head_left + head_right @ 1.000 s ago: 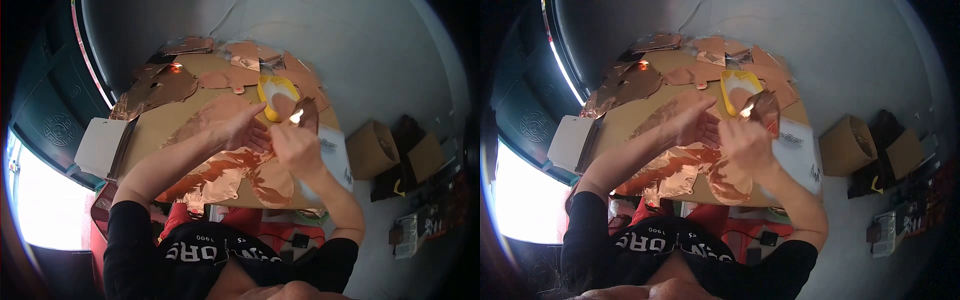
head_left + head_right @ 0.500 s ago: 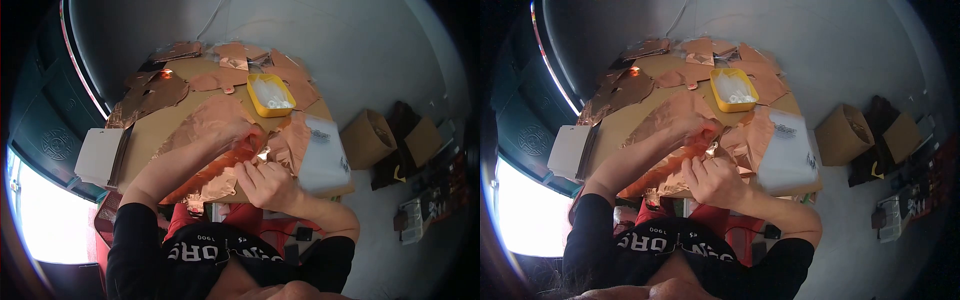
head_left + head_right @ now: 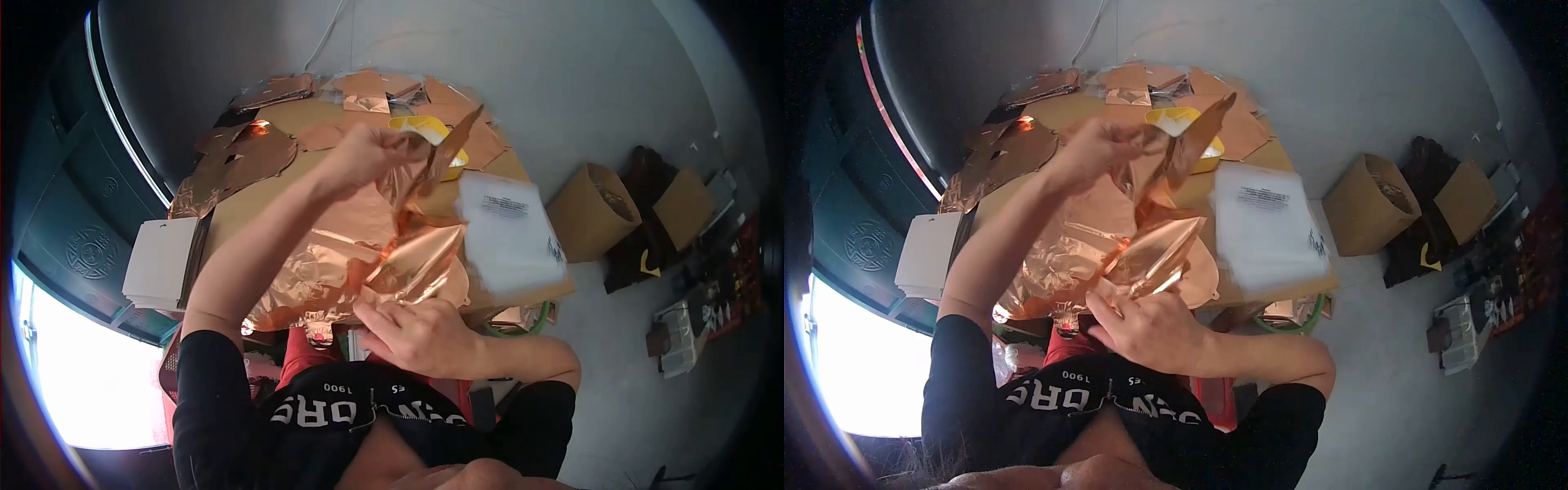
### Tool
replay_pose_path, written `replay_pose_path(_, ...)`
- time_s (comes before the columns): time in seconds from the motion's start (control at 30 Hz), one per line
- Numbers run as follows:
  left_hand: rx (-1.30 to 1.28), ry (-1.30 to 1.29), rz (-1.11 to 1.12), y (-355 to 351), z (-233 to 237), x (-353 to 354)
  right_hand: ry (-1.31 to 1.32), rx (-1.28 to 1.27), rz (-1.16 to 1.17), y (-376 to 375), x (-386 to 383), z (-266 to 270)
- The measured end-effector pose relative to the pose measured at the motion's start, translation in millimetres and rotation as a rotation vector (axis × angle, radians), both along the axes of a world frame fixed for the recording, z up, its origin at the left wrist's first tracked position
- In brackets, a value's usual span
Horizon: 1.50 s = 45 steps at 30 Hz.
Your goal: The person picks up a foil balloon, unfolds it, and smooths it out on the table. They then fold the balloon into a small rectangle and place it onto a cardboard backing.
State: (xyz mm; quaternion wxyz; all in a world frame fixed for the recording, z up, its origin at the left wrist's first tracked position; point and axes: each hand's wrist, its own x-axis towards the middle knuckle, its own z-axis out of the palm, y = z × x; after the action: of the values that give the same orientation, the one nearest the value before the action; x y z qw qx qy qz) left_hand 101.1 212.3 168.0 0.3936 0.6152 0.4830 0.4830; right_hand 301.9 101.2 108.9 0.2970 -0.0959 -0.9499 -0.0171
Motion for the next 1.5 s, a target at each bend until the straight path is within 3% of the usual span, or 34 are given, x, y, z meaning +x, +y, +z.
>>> replay_pose_path(0.1, 0.036, 0.146, -0.046, -6, 25, -34, 0.111, -0.217, 0.108, 6, 2, -1)
replay_pose_path(0.2, 0.09, 0.017, -0.053, -20, 37, -58, 0.384, -0.335, 0.027, 38, 7, -2)
replay_pose_path(0.27, 0.106, -0.09, -0.08, -39, 52, -63, 0.429, -0.621, -0.229, 57, 14, -3)
replay_pose_path(0.33, 0.113, -0.145, -0.116, -64, 71, -68, 0.552, -1.008, -0.278, 83, 10, -4)
replay_pose_path(0.53, 0.147, -0.062, -0.093, -98, 79, -99, 0.572, -1.69, 0.139, 156, -40, -33)
replay_pose_path(0.73, 0.169, -0.12, -0.078, -138, 84, -108, 0.641, -1.509, 0.408, 161, -104, -15)
replay_pose_path(0.83, 0.159, -0.12, -0.104, -148, 82, -122, 0.864, -1.443, 0.53, 156, -121, 0)
replay_pose_path(0.93, 0.151, -0.13, -0.097, -162, 84, -128, 0.926, -1.338, 0.659, 151, -112, 25)
replay_pose_path(1.1, 0.188, -0.176, -0.135, -178, 80, -139, 0.978, -1.203, 0.694, 140, -80, 76)
replay_pose_path(1.2, 0.255, -0.241, 0.095, -183, 70, -121, 0.889, -1.17, 0.694, 146, -57, 100)
replay_pose_path(1.3, 0.138, -0.219, -0.088, -192, 76, -129, 0.872, -1.134, 0.602, 136, -44, 123)
replay_pose_path(1.37, 0.139, -0.218, -0.086, -192, 75, -126, 0.971, -1.145, 0.529, 125, -49, 136)
replay_pose_path(1.5, 0.117, -0.305, -0.066, -191, 68, -113, 0.894, -1.186, 0.477, 148, -52, 135)
